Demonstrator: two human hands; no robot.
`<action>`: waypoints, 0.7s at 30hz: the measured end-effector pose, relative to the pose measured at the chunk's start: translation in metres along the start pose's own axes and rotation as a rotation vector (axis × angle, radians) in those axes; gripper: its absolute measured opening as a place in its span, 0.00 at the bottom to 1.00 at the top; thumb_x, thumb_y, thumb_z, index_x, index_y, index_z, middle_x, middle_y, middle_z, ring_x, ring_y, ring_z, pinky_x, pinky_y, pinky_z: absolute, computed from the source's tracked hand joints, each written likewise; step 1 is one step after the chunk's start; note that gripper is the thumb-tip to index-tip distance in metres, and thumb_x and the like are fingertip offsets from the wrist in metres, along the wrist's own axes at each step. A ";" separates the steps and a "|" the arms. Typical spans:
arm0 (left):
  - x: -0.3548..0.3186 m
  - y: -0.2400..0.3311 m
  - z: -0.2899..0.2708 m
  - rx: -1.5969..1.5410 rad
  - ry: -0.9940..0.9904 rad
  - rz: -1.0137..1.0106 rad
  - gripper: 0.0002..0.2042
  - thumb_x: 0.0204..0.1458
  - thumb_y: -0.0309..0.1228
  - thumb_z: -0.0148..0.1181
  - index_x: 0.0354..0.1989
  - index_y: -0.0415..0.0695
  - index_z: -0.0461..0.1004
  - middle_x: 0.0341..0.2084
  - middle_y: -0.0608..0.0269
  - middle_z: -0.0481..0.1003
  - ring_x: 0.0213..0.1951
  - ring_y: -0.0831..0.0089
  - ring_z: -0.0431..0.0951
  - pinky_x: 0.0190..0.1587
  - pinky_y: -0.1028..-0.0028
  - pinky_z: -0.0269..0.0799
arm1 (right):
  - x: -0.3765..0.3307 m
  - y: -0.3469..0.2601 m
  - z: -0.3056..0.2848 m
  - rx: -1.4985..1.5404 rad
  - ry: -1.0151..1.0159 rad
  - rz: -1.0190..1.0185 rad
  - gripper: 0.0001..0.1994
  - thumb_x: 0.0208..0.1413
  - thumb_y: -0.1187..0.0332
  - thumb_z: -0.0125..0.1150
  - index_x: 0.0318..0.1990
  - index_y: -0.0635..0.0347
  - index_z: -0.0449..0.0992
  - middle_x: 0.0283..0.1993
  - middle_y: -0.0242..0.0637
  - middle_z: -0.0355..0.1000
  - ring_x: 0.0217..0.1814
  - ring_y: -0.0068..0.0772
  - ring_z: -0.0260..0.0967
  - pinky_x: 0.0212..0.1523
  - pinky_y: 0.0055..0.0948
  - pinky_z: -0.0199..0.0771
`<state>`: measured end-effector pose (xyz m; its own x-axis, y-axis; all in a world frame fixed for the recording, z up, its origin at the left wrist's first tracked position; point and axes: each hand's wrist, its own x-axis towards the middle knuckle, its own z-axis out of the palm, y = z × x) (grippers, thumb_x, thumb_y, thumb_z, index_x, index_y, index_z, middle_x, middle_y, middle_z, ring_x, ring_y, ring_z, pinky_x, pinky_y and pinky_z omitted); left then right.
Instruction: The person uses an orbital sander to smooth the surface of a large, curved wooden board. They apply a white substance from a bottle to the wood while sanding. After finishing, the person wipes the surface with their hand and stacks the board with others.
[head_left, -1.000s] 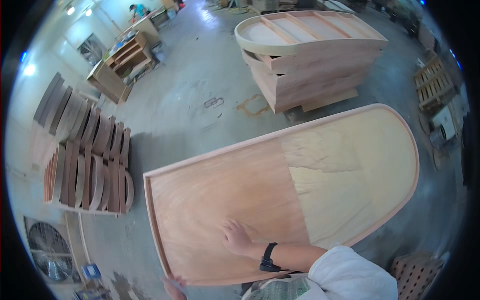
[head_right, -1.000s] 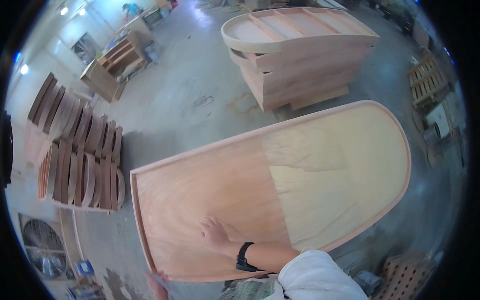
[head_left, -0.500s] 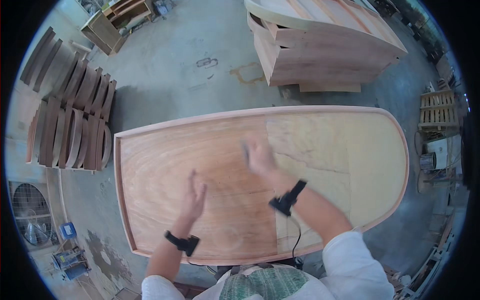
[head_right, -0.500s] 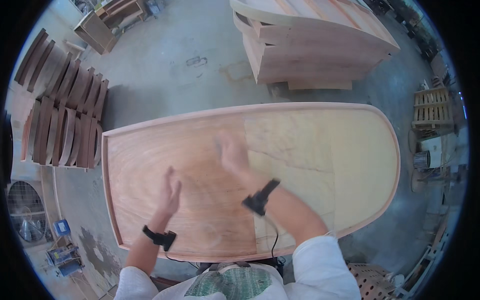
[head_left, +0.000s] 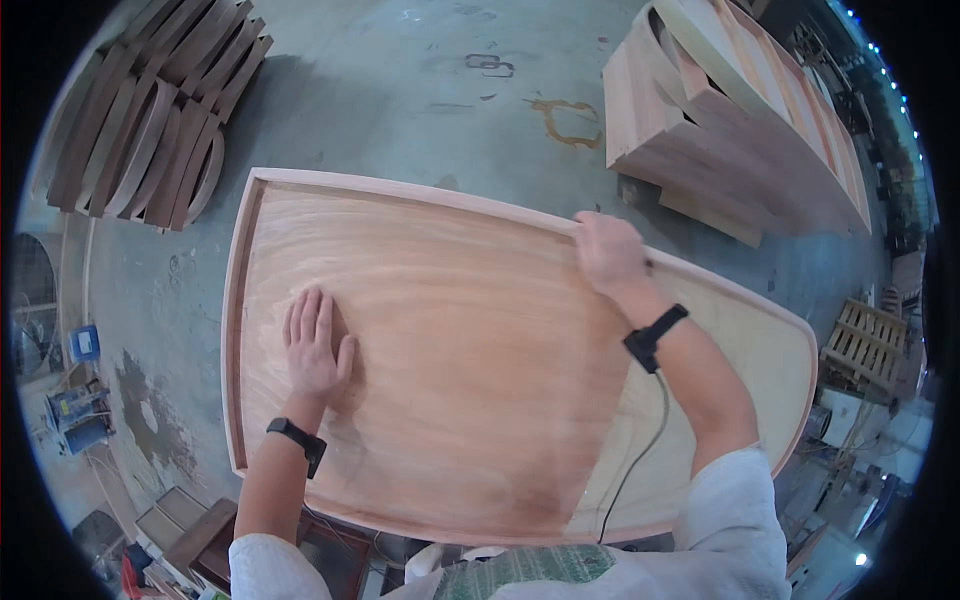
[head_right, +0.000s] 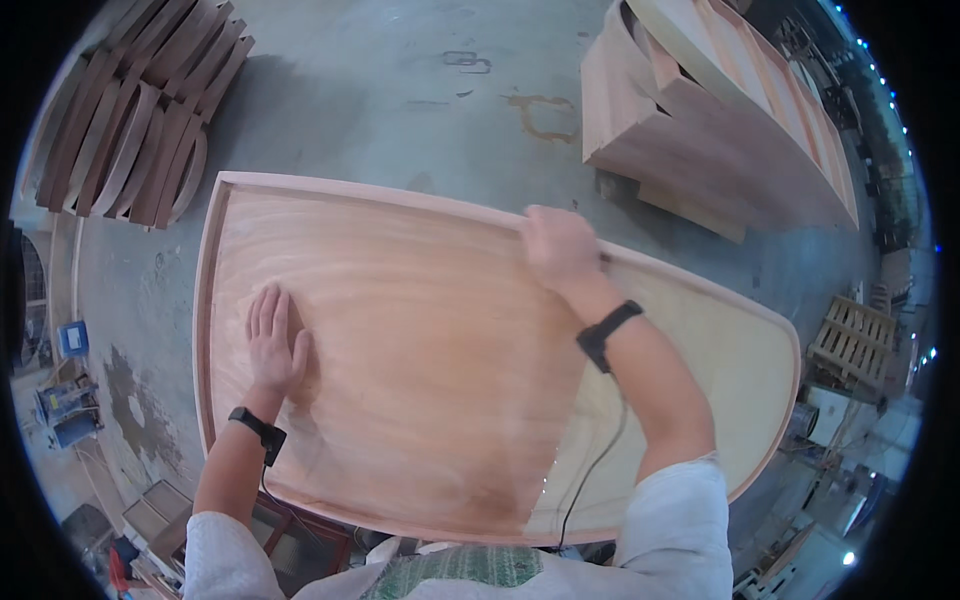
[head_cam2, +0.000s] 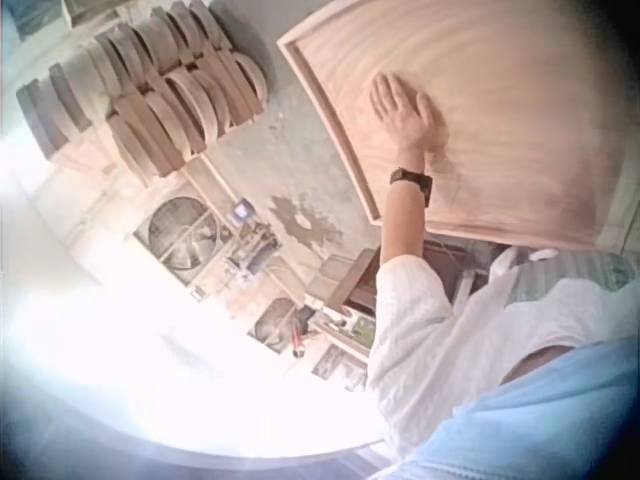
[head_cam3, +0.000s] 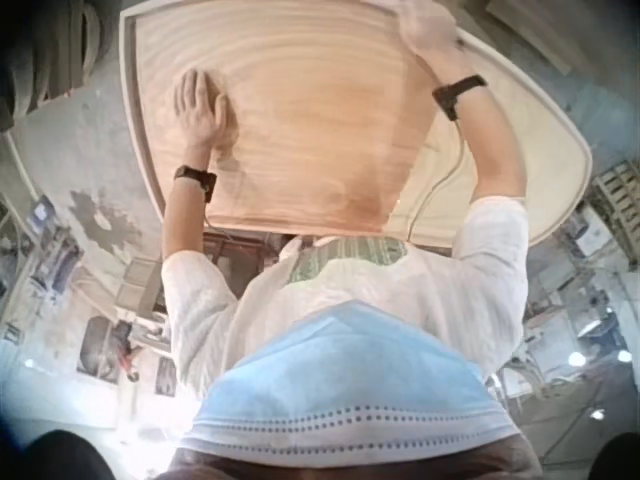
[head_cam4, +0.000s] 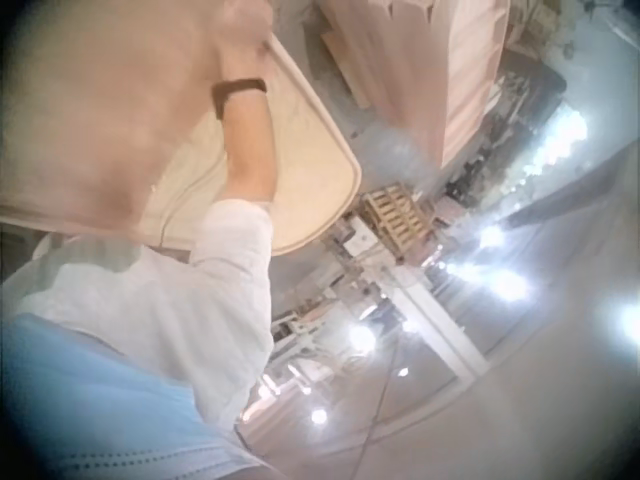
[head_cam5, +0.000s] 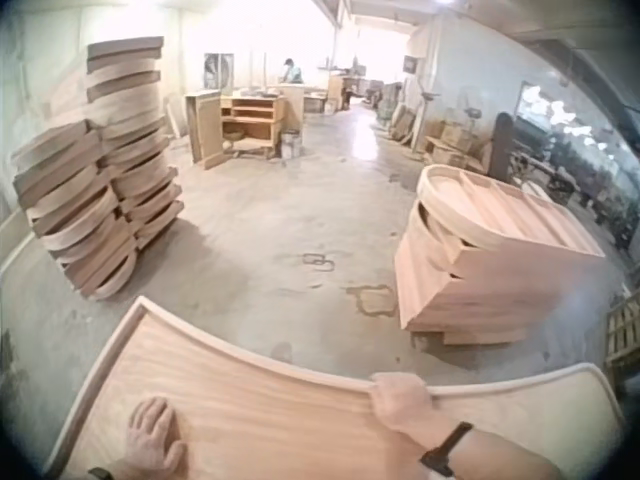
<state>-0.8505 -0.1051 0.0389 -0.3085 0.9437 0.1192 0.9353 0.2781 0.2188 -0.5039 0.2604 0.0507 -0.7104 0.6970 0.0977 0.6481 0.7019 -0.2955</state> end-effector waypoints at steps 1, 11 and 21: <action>-0.005 -0.001 -0.001 0.004 -0.011 -0.019 0.36 0.58 0.39 0.63 0.75 0.37 0.66 0.75 0.42 0.65 0.78 0.43 0.60 0.80 0.46 0.49 | 0.022 -0.031 0.018 -0.004 -0.066 0.025 0.12 0.68 0.61 0.54 0.40 0.58 0.79 0.39 0.52 0.80 0.45 0.64 0.79 0.46 0.61 0.77; -0.001 -0.011 0.011 -0.027 -0.019 -0.016 0.34 0.59 0.36 0.61 0.75 0.37 0.67 0.75 0.43 0.65 0.78 0.45 0.61 0.80 0.47 0.51 | 0.158 -0.216 0.102 0.258 -0.097 -0.168 0.19 0.74 0.56 0.49 0.47 0.62 0.81 0.41 0.55 0.84 0.46 0.60 0.83 0.50 0.55 0.83; -0.003 -0.010 -0.003 -0.034 0.022 -0.027 0.32 0.59 0.35 0.59 0.72 0.34 0.67 0.74 0.40 0.65 0.77 0.40 0.60 0.80 0.44 0.51 | 0.027 -0.022 0.009 -0.017 -0.142 -0.010 0.15 0.73 0.59 0.50 0.50 0.57 0.80 0.48 0.48 0.81 0.53 0.59 0.79 0.52 0.56 0.79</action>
<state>-0.8598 -0.1119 0.0395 -0.3374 0.9318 0.1338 0.9203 0.2966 0.2550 -0.5399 0.2624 0.0513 -0.7475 0.6634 -0.0355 0.6447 0.7116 -0.2792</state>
